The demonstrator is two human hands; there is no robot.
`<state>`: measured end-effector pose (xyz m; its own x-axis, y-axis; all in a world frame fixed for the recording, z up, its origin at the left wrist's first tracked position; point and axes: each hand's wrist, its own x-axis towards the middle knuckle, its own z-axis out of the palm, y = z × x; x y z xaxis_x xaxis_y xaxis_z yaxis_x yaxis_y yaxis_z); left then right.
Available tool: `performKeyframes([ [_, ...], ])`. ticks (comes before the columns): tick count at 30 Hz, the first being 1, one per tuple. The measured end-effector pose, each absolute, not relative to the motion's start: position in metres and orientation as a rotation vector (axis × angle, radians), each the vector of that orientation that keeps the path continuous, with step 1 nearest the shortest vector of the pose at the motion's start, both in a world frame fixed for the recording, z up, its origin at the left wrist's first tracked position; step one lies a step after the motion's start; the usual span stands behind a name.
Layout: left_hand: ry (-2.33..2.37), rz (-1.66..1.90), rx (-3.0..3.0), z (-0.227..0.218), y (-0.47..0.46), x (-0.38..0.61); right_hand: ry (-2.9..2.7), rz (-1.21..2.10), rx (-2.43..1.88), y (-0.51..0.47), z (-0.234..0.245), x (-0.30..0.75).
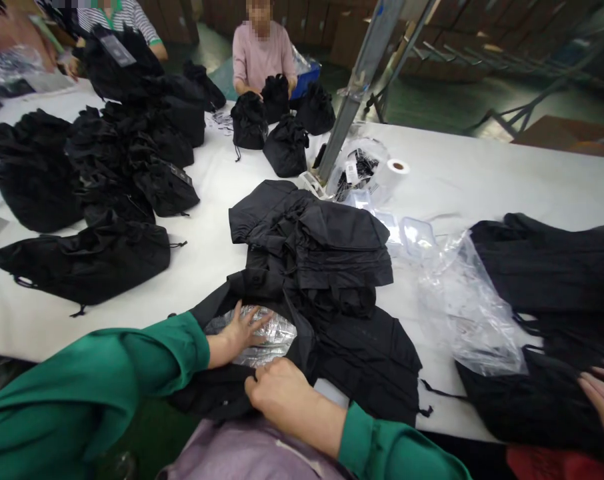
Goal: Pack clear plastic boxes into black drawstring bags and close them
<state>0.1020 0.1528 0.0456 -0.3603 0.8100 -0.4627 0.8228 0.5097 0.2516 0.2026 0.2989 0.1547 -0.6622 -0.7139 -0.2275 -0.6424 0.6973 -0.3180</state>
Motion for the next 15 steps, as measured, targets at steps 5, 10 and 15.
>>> performKeyframes([
  [5,2.486,0.037,1.078,0.048,0.116,0.072,2.544,-0.408,-1.362,0.286,0.190,0.199],
  [10,2.567,0.006,0.913,0.040,0.089,0.033,2.460,-0.415,-1.403,0.295,0.201,0.190],
  [15,2.519,-0.030,1.003,0.031,0.100,0.045,2.398,-0.372,-1.280,0.301,0.183,0.194],
])
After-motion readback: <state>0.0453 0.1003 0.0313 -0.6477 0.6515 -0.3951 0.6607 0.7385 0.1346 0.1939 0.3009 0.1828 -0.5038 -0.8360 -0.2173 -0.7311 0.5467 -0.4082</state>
